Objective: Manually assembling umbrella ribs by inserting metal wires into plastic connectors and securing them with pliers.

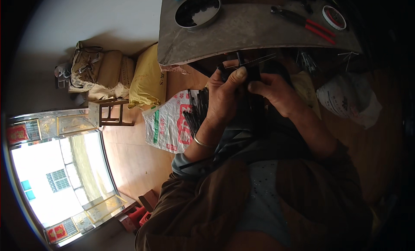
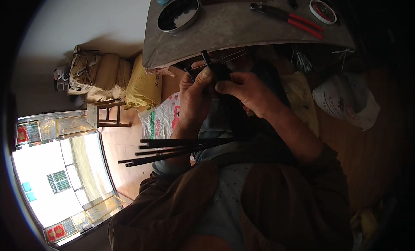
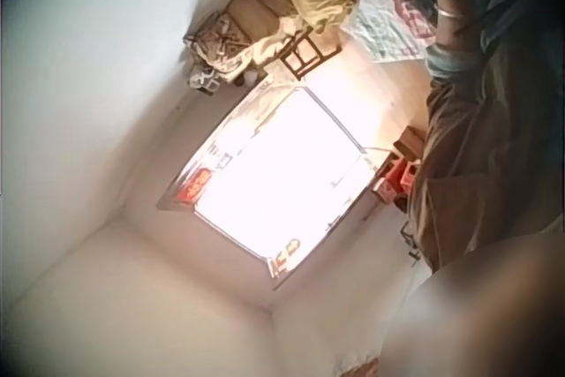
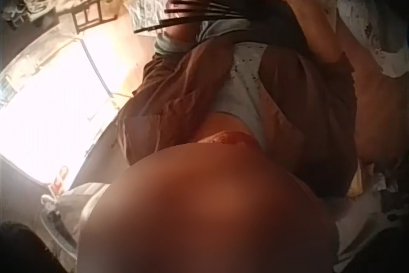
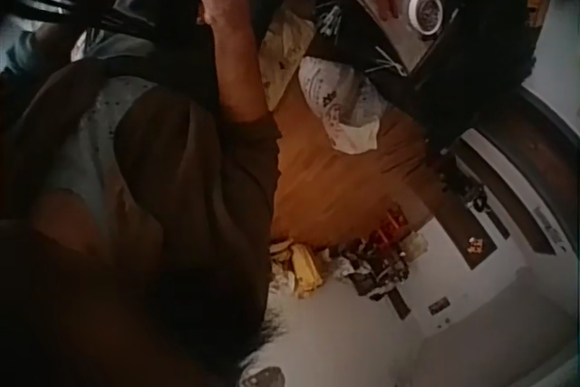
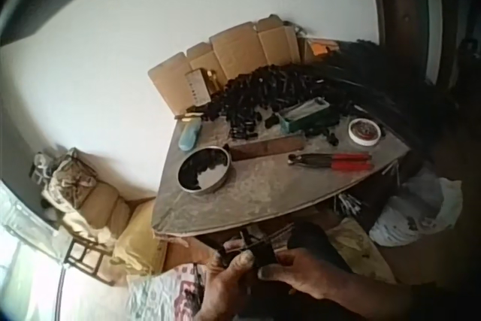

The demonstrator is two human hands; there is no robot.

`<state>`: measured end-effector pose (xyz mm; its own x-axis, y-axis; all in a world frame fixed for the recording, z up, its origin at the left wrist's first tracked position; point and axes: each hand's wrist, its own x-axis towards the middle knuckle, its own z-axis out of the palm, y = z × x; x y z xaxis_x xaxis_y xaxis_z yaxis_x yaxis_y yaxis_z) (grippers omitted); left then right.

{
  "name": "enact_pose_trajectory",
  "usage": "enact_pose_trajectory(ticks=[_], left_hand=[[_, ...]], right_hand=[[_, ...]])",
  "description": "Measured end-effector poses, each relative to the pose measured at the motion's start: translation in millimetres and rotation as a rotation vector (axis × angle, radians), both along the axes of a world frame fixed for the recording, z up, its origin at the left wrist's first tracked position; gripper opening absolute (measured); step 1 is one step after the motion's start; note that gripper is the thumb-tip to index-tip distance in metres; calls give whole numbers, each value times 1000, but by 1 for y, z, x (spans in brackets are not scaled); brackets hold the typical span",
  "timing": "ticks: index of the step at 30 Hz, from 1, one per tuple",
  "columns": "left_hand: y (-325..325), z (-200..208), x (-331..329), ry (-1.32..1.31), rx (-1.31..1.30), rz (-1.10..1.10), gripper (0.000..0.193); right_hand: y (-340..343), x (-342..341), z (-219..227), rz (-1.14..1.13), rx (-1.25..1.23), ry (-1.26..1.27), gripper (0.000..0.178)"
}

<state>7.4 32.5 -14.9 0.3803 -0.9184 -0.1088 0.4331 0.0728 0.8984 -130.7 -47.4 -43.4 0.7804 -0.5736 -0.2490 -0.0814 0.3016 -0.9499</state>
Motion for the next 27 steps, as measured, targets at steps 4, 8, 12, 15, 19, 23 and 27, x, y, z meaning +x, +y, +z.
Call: enact_pose_trajectory(ticks=[4,8,12,15,19,23,27], left_hand=[[-2,-3,0,179,-68,-13,23],[-3,-7,1,231,-87,-24,23],[2,-1,3,168,-89,-47,22],[3,-1,4,130,-115,-102,21],[5,0,5,140,-133,-144,21],[6,10,-2,20,-73,-87,18],[7,14,-5,42,0,-8,18]], right_hand=[[-1,1,-1,28,-8,-41,42],[0,-1,2,39,-24,-7,42],[9,3,11,-14,16,-123,39],[8,0,7,4,31,-140,38],[8,-5,5,48,83,-76,35],[4,-9,18,79,83,-12,32],[9,0,30,-45,17,-110,23]])
